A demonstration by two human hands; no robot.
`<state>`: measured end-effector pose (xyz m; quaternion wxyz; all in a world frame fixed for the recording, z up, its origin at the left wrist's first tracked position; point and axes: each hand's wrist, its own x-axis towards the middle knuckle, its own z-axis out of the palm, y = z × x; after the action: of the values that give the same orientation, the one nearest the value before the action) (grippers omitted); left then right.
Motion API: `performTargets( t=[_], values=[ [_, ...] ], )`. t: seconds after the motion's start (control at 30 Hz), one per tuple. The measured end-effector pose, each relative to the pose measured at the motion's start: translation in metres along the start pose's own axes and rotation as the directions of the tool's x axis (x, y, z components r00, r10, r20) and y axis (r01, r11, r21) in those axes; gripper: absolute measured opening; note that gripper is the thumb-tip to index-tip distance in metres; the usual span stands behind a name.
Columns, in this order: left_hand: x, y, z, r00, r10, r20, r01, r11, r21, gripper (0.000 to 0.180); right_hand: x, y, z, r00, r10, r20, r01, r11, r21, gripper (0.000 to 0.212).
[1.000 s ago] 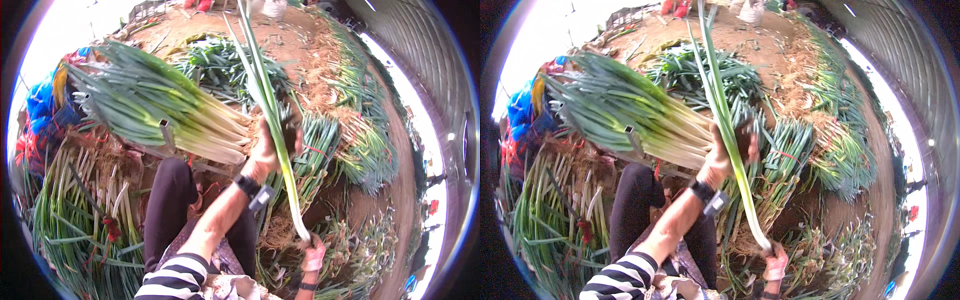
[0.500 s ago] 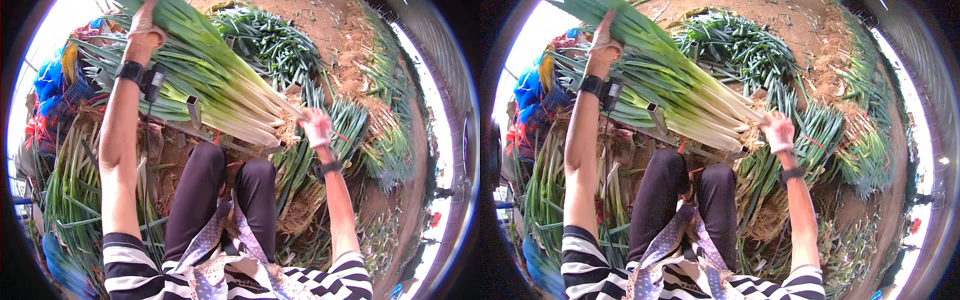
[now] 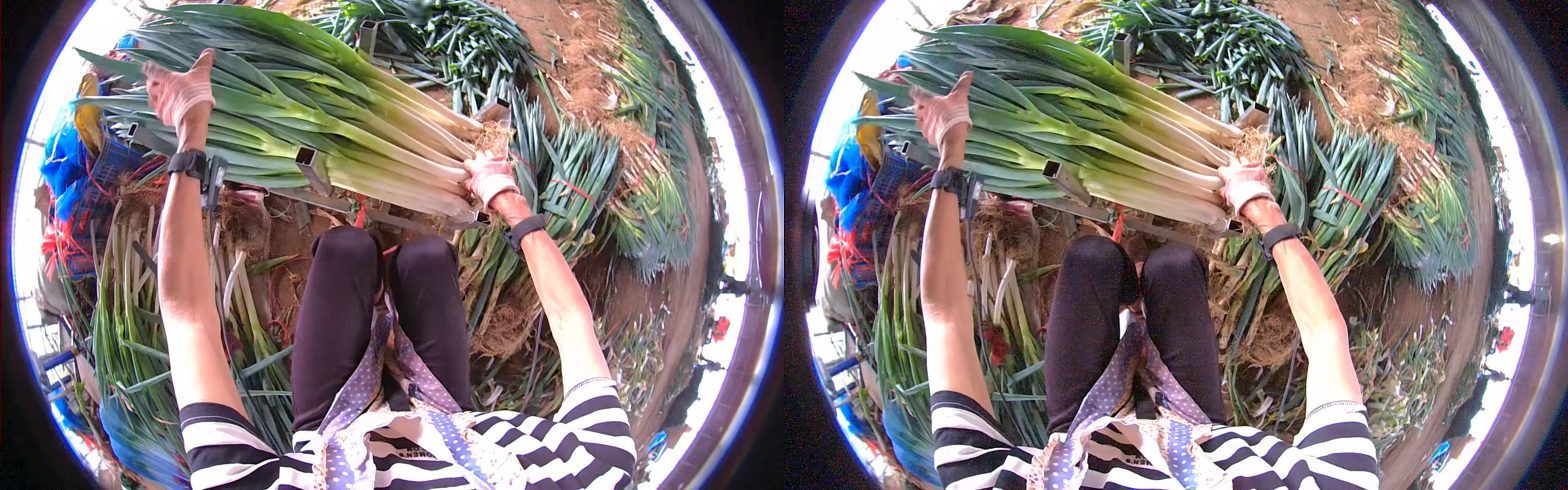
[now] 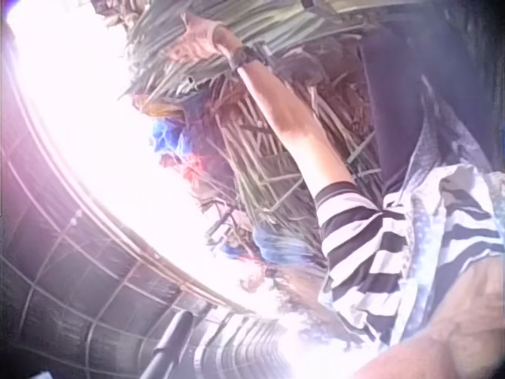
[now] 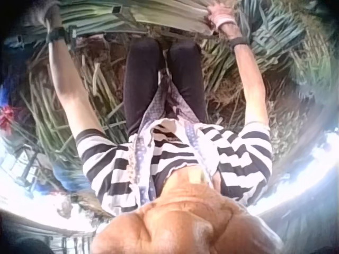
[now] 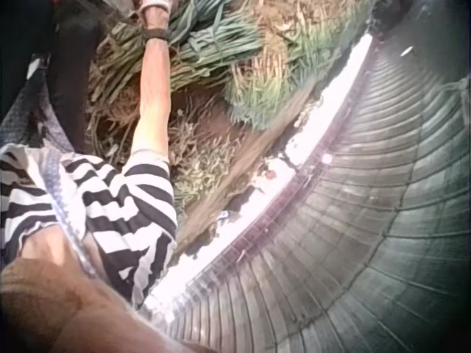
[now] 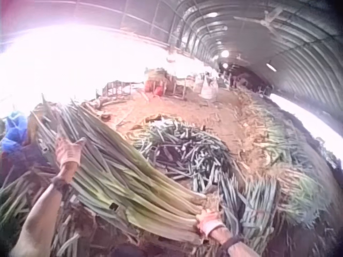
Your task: Trimming the roots and peeling the outer layers of green onions using a knife.
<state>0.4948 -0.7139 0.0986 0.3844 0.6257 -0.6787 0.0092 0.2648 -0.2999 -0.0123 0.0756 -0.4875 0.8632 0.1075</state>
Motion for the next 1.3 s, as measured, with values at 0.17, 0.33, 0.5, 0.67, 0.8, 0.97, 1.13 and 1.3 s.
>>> performTargets(
  t=[0.17, 0.33, 0.5, 0.67, 0.8, 0.97, 1.13, 1.3],
  values=[
    [-0.025, -0.034, 0.003, 0.676, 0.606, 0.419, -0.736, 0.585, 0.340, 0.086, -0.012, -0.009, -0.016, 0.975, -0.207, -0.078, 0.213, 0.974, 0.073, 0.028],
    [-0.027, -0.032, 0.016, 0.617, 0.563, 0.549, -0.772, 0.569, 0.283, 0.077, -0.004, -0.021, -0.017, 0.971, -0.195, -0.139, 0.199, 0.980, 0.012, 0.016],
    [-0.052, -0.021, 0.027, 0.641, 0.526, 0.559, -0.754, 0.567, 0.331, 0.076, -0.018, -0.012, -0.008, 0.965, 0.036, -0.258, 0.058, 0.936, 0.347, 0.026],
    [-0.022, -0.025, 0.021, 0.663, 0.453, 0.596, -0.586, 0.810, 0.035, 0.064, -0.111, 0.030, -0.031, 0.880, 0.434, -0.195, -0.148, 0.639, 0.755, 0.028],
    [-0.080, 0.027, -0.011, 0.273, 0.866, 0.419, -0.592, 0.495, -0.636, 0.055, -0.243, 0.072, 0.088, 0.647, 0.673, 0.359, -0.430, -0.067, 0.900, 0.025],
    [-0.194, 0.125, -0.059, -0.111, 0.777, 0.620, 0.903, 0.340, -0.263, 0.027, -0.330, -0.015, 0.179, 0.494, 0.708, 0.505, -0.830, 0.210, 0.517, 0.036],
    [-0.348, 0.183, -0.104, -0.100, 0.614, 0.783, 0.983, 0.183, -0.017, 0.026, -0.306, -0.078, 0.227, 0.499, 0.558, 0.663, -0.810, 0.027, 0.586, 0.047],
    [-0.452, 0.169, -0.094, -0.287, 0.384, 0.878, 0.953, 0.210, 0.219, 0.022, -0.238, -0.083, 0.216, 0.451, 0.580, 0.679, -0.764, -0.143, 0.630, 0.053]
  ],
)
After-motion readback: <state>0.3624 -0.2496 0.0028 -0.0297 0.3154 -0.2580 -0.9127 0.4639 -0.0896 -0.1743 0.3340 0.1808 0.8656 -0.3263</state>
